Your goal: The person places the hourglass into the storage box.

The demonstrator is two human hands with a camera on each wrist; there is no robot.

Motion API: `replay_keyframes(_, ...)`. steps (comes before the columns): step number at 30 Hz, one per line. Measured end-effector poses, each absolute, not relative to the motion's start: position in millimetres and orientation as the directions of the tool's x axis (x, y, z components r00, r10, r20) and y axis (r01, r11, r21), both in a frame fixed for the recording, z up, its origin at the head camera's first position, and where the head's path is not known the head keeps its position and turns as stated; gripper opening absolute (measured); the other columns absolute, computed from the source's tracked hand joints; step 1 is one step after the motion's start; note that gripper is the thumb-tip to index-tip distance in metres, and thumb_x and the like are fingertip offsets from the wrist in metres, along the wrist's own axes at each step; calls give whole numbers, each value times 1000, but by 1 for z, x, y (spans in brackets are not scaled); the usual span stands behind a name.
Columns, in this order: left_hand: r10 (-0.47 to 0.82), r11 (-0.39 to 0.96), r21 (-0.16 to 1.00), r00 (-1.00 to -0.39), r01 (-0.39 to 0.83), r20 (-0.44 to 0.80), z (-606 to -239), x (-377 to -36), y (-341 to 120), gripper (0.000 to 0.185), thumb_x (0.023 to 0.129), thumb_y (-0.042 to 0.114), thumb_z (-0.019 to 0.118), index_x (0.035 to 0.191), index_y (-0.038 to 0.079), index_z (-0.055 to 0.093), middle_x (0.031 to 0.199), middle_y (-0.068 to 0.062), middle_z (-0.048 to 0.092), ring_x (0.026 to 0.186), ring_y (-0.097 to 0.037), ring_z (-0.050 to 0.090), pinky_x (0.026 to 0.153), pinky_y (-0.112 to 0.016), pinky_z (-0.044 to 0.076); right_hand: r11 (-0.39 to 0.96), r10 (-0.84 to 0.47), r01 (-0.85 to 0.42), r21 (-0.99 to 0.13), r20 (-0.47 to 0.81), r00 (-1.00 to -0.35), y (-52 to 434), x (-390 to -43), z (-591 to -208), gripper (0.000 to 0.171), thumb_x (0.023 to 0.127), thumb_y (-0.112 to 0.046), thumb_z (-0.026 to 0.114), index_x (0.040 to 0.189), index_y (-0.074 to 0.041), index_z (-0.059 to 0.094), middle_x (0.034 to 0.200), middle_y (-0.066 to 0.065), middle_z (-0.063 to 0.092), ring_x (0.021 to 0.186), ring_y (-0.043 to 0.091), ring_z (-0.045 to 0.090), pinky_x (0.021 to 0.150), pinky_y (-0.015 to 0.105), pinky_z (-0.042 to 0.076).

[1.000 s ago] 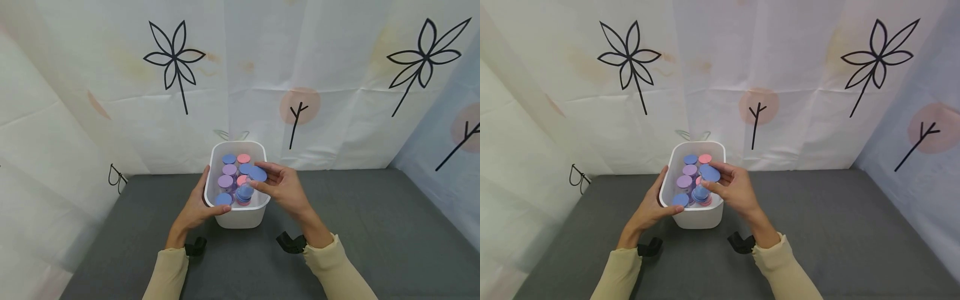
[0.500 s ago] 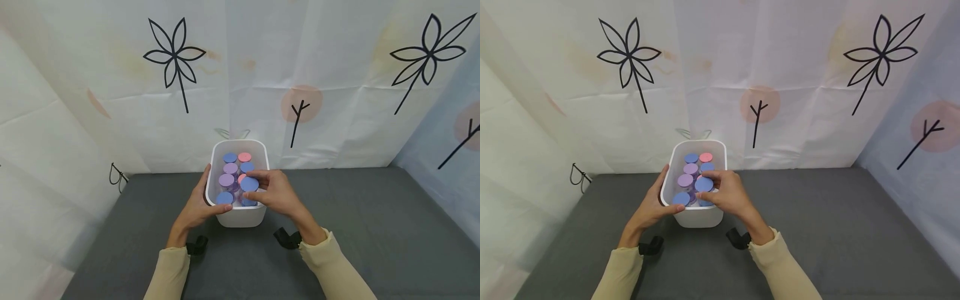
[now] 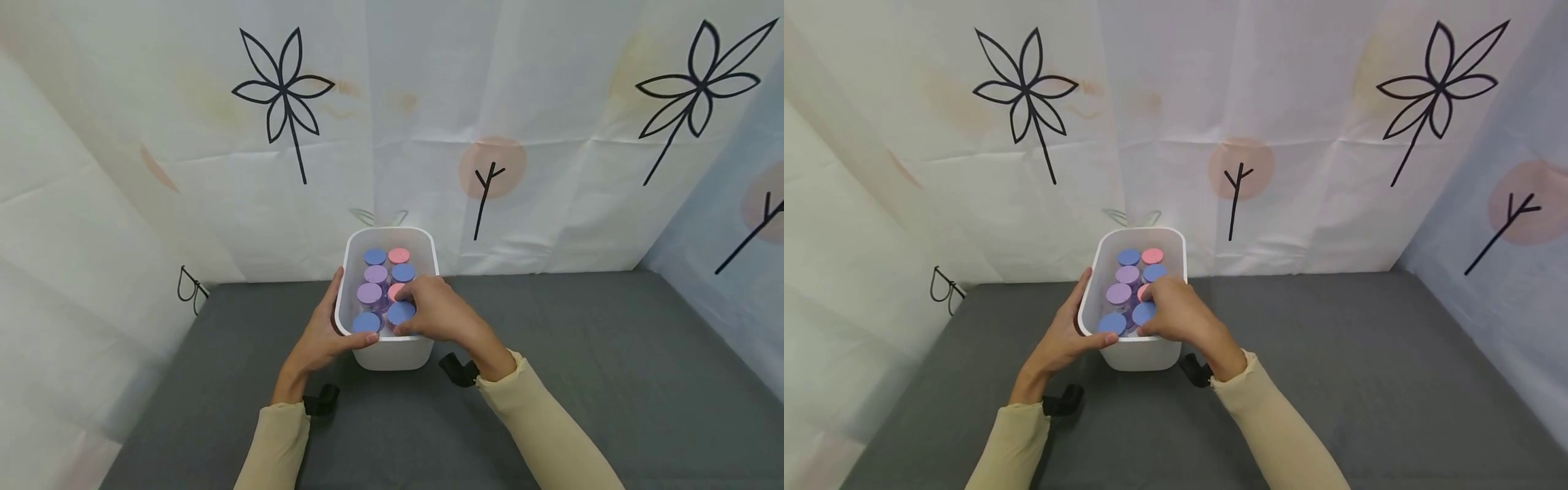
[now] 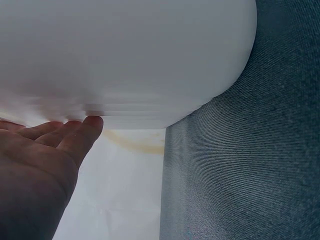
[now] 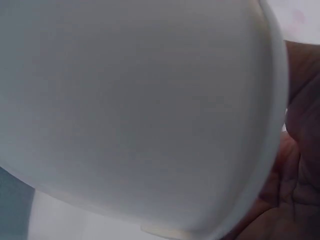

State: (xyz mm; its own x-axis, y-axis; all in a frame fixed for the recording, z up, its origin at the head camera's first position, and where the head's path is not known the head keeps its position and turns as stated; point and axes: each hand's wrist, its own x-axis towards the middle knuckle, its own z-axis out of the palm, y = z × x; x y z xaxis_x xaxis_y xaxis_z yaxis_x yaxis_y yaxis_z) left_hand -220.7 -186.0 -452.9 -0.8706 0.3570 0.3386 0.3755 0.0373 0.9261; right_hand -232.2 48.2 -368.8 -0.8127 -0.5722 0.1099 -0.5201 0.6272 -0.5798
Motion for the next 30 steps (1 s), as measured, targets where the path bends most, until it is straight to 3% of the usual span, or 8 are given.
replay_keyframes(4, 357, 30, 925, -869, 378, 343, -454, -221, -185, 121, 79, 20, 89, 165, 21, 4, 162, -16, 26, 133, -39, 45, 100, -44, 50, 672, -576, -547, -500, 112, -810, 44, -235, -373, 20, 70, -5, 89, 72, -5, 69, 61, -6, 41, 60, 11, 39, 54, 24, 29)
replay_keyframes(9, 359, 32, 924, -867, 381, 345, -455, -222, -185, 121, 79, 23, 89, 165, 20, 3, 162, -17, 26, 133, -38, 46, 100, -44, 49, 716, -560, -552, -427, 121, -820, 38, -236, -377, 19, 69, -5, 91, 71, -8, 72, 58, -6, 46, 61, 13, 41, 54, 24, 28)
replay_keyframes(16, 367, 20, 926, -864, 378, 345, -455, -224, -185, 121, 80, 20, 89, 165, 20, 3, 161, -18, 27, 132, -40, 47, 99, -44, 50, 736, -547, -533, -417, 98, -832, 35, -237, -377, 24, 70, -3, 90, 65, -9, 67, 55, -5, 39, 58, 13, 39, 51, 24, 25)
replay_keyframes(24, 366, 19, 929, -867, 370, 338, -458, -224, -187, 122, 79, 22, 89, 165, 19, 2, 162, -18, 25, 133, -41, 46, 100, -39, 50, 747, -534, -514, -422, 80, -841, 35, -236, -378, 28, 70, -9, 93, 64, -9, 65, 57, -3, 44, 60, 14, 42, 53, 25, 30)
replay_keyframes(27, 367, 31, 930, -870, 366, 330, -459, -224, -187, 122, 79, 24, 89, 165, 19, 2, 161, -18, 26, 132, -40, 46, 100, -40, 50, 730, -531, -526, -436, 123, -839, 43, -230, -377, 23, 73, -15, 92, 78, -4, 72, 68, 1, 60, 68, 18, 55, 61, 28, 43)
replay_keyframes(30, 354, 75, 929, -880, 363, 316, -457, -222, -188, 122, 79, 27, 89, 165, 20, 3, 162, -17, 26, 133, -39, 45, 101, -47, 49, 682, -532, -572, -456, 227, -815, 61, -224, -375, 35, 80, -19, 88, 106, 0, 75, 96, 9, 73, 89, 24, 67, 79, 39, 55)
